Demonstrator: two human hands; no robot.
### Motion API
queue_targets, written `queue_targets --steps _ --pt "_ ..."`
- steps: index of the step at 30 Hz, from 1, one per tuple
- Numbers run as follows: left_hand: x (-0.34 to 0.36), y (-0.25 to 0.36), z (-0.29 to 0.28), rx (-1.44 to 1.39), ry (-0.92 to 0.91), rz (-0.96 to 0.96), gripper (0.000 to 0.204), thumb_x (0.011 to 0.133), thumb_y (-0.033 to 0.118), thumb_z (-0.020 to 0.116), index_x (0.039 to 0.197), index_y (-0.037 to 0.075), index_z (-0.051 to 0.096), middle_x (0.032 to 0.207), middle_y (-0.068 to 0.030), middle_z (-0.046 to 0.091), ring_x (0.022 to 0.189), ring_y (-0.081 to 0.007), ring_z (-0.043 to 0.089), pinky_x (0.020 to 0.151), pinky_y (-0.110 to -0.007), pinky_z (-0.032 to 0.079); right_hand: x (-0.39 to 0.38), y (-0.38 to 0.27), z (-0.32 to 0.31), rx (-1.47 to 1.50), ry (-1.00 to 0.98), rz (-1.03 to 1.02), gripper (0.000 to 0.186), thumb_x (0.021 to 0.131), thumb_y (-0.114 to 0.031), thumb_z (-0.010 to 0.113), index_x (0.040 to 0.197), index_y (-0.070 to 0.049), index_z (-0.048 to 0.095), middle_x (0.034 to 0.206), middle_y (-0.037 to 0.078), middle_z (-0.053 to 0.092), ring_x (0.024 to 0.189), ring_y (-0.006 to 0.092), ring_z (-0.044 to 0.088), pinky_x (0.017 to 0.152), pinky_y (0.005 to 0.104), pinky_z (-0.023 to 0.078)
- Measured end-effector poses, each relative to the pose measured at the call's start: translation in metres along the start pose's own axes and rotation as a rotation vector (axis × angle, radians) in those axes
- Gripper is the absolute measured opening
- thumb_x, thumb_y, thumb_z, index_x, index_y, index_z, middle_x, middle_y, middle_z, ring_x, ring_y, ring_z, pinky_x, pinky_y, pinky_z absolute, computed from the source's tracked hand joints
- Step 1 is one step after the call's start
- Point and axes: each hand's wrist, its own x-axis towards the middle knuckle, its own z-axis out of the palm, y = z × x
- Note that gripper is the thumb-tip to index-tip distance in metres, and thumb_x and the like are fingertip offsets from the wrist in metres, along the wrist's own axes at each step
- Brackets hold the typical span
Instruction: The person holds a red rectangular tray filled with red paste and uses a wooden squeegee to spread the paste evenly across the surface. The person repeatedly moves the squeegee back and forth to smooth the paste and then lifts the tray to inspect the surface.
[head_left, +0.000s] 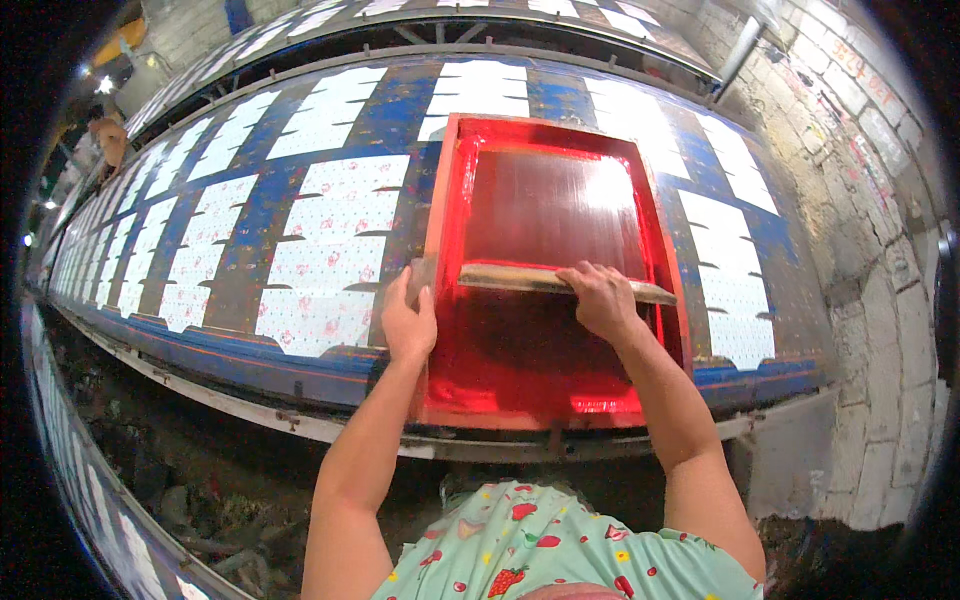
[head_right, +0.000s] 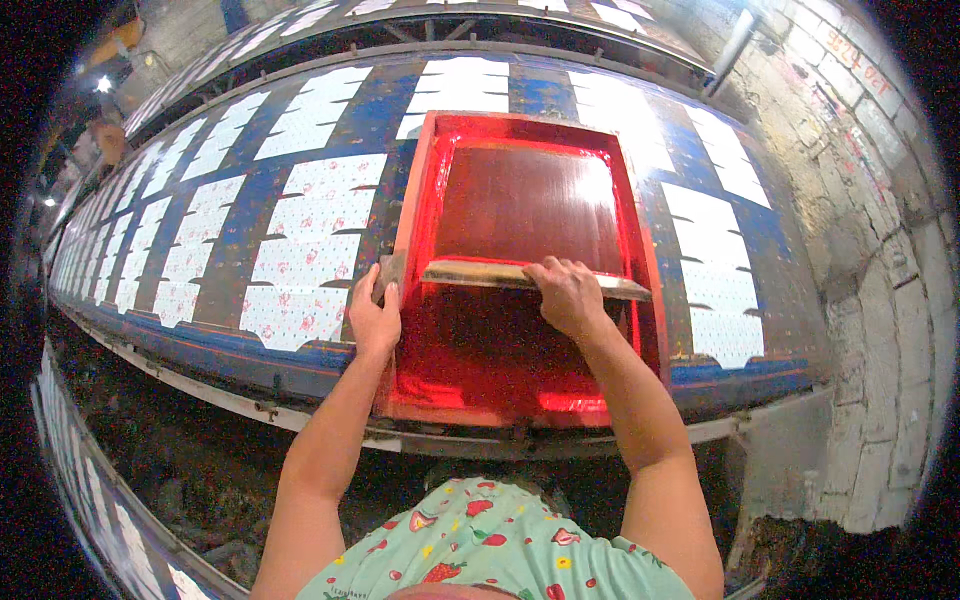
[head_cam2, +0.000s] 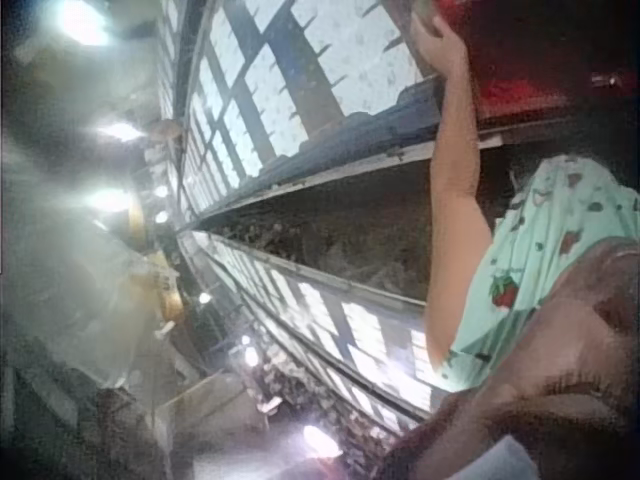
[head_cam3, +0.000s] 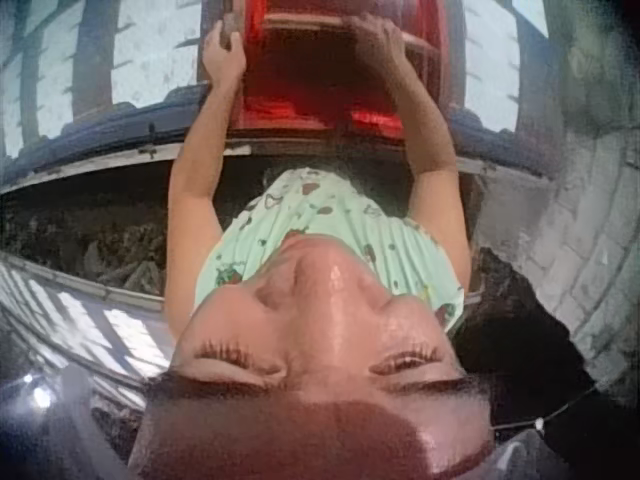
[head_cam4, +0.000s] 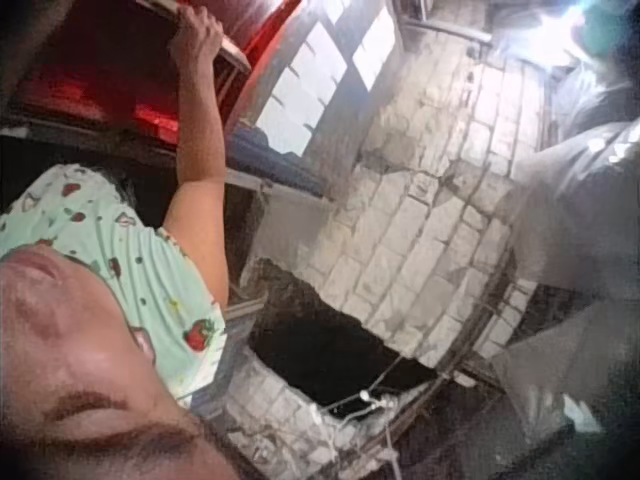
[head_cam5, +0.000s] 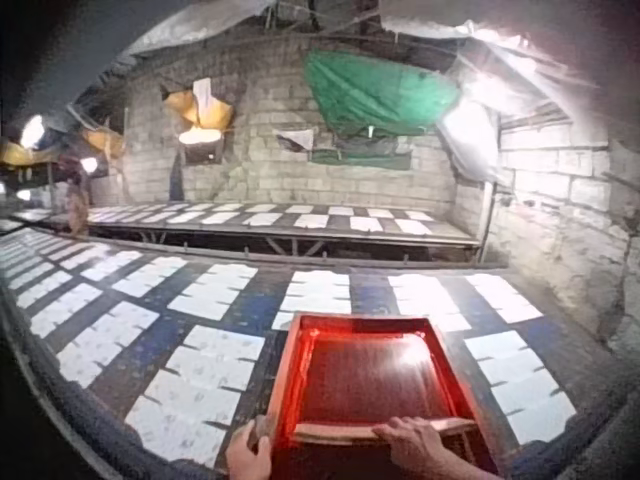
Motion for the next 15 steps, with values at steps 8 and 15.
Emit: queue_targets --steps 8,15 --pt "-0.002 0.004 0.000 -0.028 0.022 -0.054 0.048 0.103 0.009 0.073 0.150 -0.003 0.067 0.147 -0.0252 0.071 0.138 -0.0391 0.067 0.120 -0.046 0.050 0.157 0.116 0.052 -0.025 -0.029 0.019 0.035 0.095 -0.009 0.066 0.126 -0.019 0.079 0.119 0.015 0.078 0.108 0.0391 0.080 0.096 0.0530 0.065" --pt "-0.005 0.010 -0.002 0.098 0.005 -0.071 0.050 0.106 0.012 0.071 0.154 0.001 0.067 0.151 -0.0219 0.070 0.142 -0.0349 0.066 0.123 -0.044 0.049 0.279 0.183 0.064 -0.047 -0.166 0.030 0.050 0.093 -0.006 0.061 0.138 -0.018 0.077 0.128 0.017 0.080 0.121 0.0415 0.077 0.103 0.0542 0.063"
